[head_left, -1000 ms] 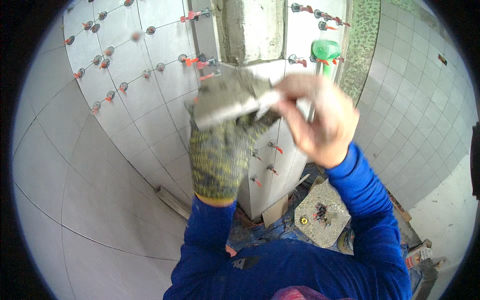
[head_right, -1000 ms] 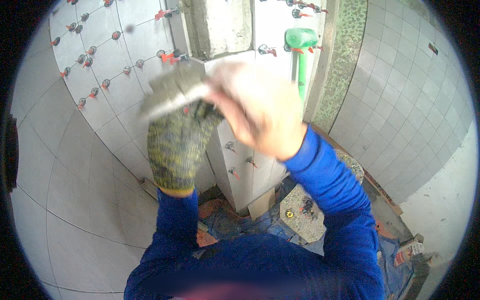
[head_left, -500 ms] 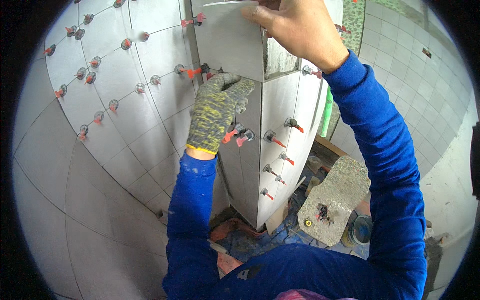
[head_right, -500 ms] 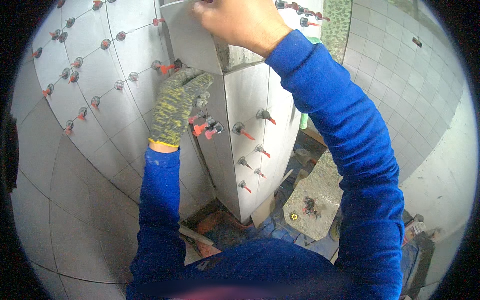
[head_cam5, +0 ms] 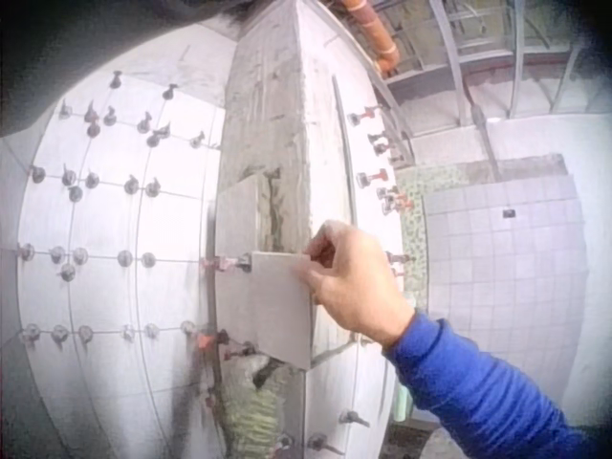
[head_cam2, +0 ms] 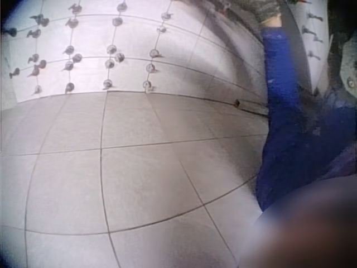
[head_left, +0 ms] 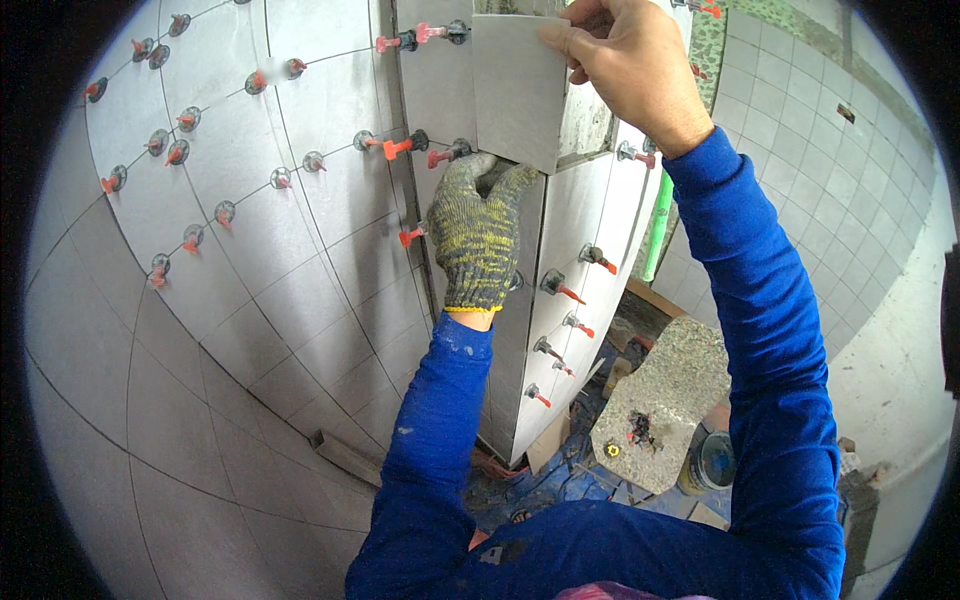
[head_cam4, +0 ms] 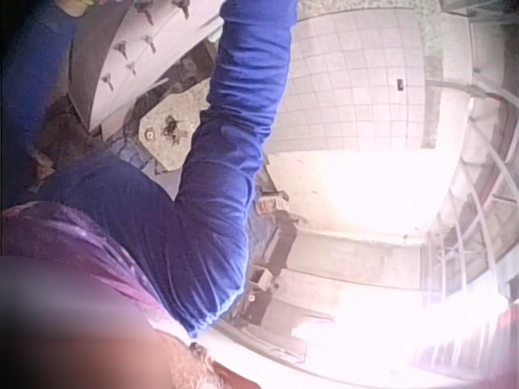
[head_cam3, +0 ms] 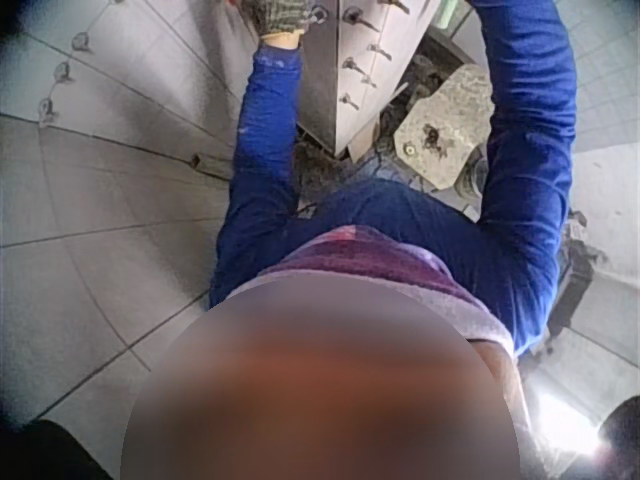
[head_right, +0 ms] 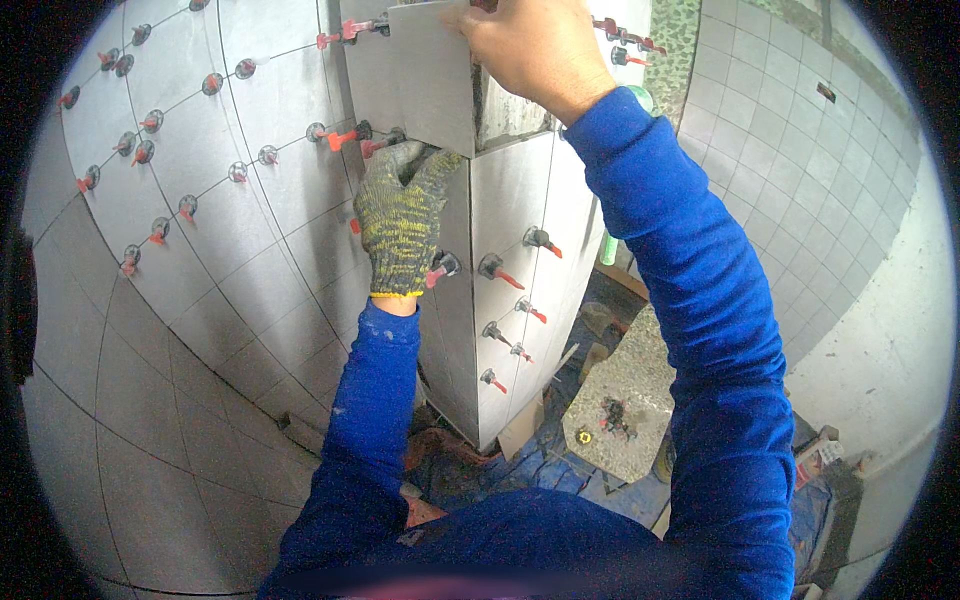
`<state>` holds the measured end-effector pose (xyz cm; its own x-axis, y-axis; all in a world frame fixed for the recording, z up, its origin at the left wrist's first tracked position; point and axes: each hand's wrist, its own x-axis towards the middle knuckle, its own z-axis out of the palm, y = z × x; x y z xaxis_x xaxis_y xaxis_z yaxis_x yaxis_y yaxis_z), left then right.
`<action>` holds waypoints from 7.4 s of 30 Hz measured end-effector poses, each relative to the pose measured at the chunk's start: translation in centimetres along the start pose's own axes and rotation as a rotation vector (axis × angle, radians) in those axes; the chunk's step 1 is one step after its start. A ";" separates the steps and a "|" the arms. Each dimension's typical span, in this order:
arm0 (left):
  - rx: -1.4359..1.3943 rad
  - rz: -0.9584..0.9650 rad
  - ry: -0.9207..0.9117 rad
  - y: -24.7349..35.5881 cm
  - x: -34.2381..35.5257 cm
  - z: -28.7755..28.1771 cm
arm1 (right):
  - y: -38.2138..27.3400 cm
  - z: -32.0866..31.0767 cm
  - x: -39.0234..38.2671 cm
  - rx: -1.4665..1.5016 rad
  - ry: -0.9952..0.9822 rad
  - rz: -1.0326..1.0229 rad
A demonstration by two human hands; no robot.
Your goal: The person applies cement to the back of a tile using a trowel, places the tile on a wall, and secures it with tile leveling clips. The person repeats this process for multiple tiles, ensuring they are aligned and level.
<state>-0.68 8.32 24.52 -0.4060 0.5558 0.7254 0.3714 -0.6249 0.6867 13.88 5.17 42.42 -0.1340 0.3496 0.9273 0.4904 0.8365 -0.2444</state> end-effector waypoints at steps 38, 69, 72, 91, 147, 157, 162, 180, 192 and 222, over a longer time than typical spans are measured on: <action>0.680 0.250 -0.111 4.0 0.5 -0.2 | 4.2 1.2 0.8 -0.299 -0.008 -0.183; 1.106 0.997 -0.335 -0.3 7.8 -4.4 | 3.3 -1.6 -2.2 -0.107 -0.035 -0.032; 1.043 0.910 -0.324 0.0 7.4 -4.2 | 3.6 -1.4 -1.8 -0.076 -0.068 -0.112; 0.898 0.895 -0.186 -3.2 9.8 -3.4 | 3.6 -1.1 -1.0 -0.107 0.014 -0.171; 0.591 0.483 -0.174 2.7 2.7 0.0 | 13.6 -8.9 -19.9 0.254 0.024 0.520; 0.847 0.872 -0.257 -1.1 4.0 -3.3 | 26.9 -10.9 -52.1 0.287 0.016 1.310; -0.306 0.153 -0.304 -8.4 5.1 -4.1 | 33.3 -14.0 -82.4 -0.853 -1.016 0.970; -0.026 0.619 -0.211 -5.8 3.2 -0.1 | 41.9 -29.7 -95.0 -0.466 -1.970 0.577; 0.313 0.286 -0.041 0.2 -13.6 -1.7 | 49.9 -27.1 -87.0 -0.498 -1.213 1.380; 1.373 0.736 0.277 -4.1 14.0 -7.1 | 43.3 -28.0 -86.3 -0.517 -1.118 1.631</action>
<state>-13.78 14.80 31.47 0.1196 0.1578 0.9802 0.9272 0.3354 -0.1671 70.77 -0.57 -40.25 0.3296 0.7176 -0.6135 0.7993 -0.5579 -0.2232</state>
